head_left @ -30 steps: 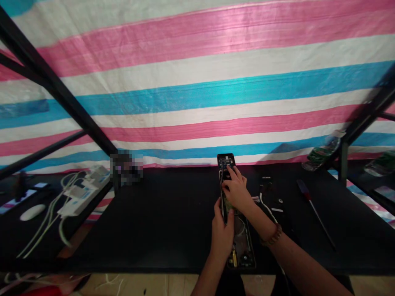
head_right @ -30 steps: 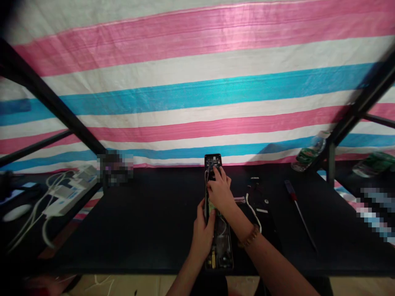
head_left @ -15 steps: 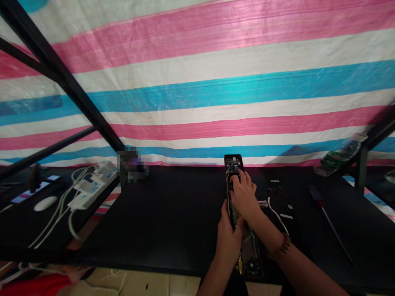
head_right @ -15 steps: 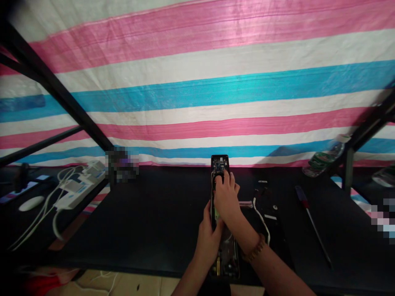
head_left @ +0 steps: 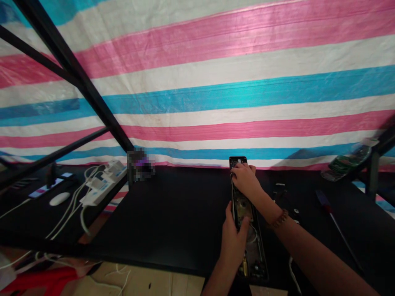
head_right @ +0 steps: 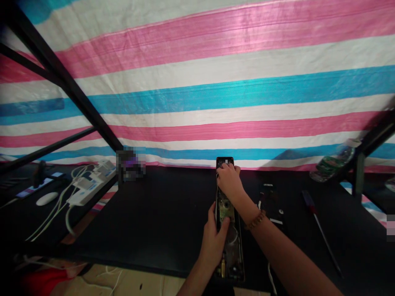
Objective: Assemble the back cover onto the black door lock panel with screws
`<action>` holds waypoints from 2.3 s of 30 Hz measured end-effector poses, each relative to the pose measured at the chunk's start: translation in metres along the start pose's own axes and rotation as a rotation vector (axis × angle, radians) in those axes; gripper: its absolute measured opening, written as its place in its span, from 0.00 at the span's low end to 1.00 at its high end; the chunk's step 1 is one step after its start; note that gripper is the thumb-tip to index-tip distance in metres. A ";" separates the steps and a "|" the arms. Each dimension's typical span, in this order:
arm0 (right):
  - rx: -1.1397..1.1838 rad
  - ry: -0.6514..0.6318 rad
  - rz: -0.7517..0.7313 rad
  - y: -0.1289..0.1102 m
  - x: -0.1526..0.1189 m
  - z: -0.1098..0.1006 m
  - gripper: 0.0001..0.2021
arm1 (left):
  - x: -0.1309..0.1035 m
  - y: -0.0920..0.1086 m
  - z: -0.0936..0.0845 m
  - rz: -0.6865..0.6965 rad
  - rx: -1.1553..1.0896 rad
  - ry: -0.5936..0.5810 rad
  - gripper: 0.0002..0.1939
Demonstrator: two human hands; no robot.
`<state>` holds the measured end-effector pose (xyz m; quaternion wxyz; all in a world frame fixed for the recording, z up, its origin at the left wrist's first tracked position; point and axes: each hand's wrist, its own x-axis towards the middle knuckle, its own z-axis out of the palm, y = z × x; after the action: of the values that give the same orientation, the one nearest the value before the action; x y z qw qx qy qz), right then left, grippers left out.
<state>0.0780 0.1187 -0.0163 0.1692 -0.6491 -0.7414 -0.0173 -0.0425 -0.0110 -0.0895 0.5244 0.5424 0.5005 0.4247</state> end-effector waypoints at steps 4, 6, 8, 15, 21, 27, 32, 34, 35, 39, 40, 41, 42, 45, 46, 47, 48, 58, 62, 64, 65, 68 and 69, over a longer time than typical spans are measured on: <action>0.038 0.058 -0.055 0.008 0.001 0.003 0.11 | 0.001 -0.002 0.000 0.001 -0.014 0.000 0.34; 0.080 0.048 -0.120 0.013 0.003 0.003 0.10 | 0.002 -0.003 0.000 0.001 -0.017 0.001 0.34; 0.108 0.025 -0.160 0.019 0.006 0.001 0.12 | 0.003 -0.003 0.000 -0.003 -0.021 0.007 0.33; 0.204 0.009 -0.140 0.031 0.018 -0.005 0.12 | 0.004 -0.005 0.000 -0.015 -0.004 0.004 0.33; 0.127 -0.020 -0.111 0.019 0.014 0.000 0.08 | 0.005 -0.006 0.001 -0.010 -0.008 0.023 0.33; 0.057 -0.036 -0.056 0.016 0.012 -0.002 0.12 | 0.006 -0.007 0.001 -0.016 -0.014 0.031 0.34; -0.018 -0.080 -0.031 0.007 0.013 -0.006 0.11 | 0.004 -0.004 0.001 -0.019 -0.026 0.018 0.33; -0.041 -0.085 -0.037 0.001 0.012 -0.007 0.12 | 0.003 -0.004 0.001 -0.016 -0.029 0.010 0.33; -0.049 -0.085 -0.040 -0.001 0.011 -0.008 0.12 | 0.003 -0.004 0.001 -0.016 -0.028 0.006 0.33; -0.062 -0.098 -0.046 -0.004 0.008 -0.010 0.12 | 0.003 -0.008 0.001 -0.016 -0.013 0.011 0.33; -0.061 -0.103 -0.047 -0.004 0.008 -0.010 0.12 | 0.003 -0.009 0.001 -0.014 -0.009 0.016 0.33; -0.059 -0.108 -0.046 -0.003 0.009 -0.010 0.12 | 0.003 -0.009 0.001 -0.010 -0.006 0.020 0.33; -0.055 -0.112 -0.043 -0.003 0.010 -0.010 0.12 | 0.003 -0.009 0.001 -0.005 -0.005 0.019 0.33; -0.037 -0.112 -0.022 0.000 0.012 -0.009 0.11 | 0.002 -0.008 0.000 0.010 0.002 0.006 0.34; -0.029 -0.107 -0.016 0.000 0.012 -0.008 0.11 | 0.002 -0.008 0.000 0.012 0.008 0.000 0.34; -0.021 -0.101 -0.010 0.001 0.012 -0.007 0.11 | 0.002 -0.008 0.000 0.011 0.014 -0.004 0.34; -0.013 -0.092 -0.004 0.001 0.012 -0.006 0.11 | 0.002 -0.009 0.000 0.008 0.020 -0.006 0.34; 0.150 0.094 -0.047 0.019 -0.007 -0.002 0.12 | 0.001 -0.007 0.001 0.012 0.006 0.016 0.34; 0.226 0.397 -0.014 0.093 -0.041 0.000 0.15 | 0.000 -0.007 0.002 0.028 0.000 0.016 0.32; 0.131 0.345 0.043 0.135 -0.070 0.015 0.18 | 0.001 -0.008 0.002 0.044 -0.024 0.024 0.31; 0.064 0.290 0.080 0.153 -0.087 0.026 0.19 | 0.001 -0.008 0.002 0.052 -0.039 0.028 0.30; -0.068 0.083 0.096 0.188 -0.135 0.066 0.22 | 0.001 -0.008 0.003 0.073 -0.062 0.035 0.29; -0.099 0.057 0.122 0.193 -0.148 0.077 0.23 | 0.000 -0.007 0.003 0.073 -0.062 0.037 0.29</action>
<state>0.2623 0.0266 -0.1663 0.1585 -0.7001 -0.6935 -0.0621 -0.0404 -0.0114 -0.0972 0.5158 0.5356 0.4765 0.4690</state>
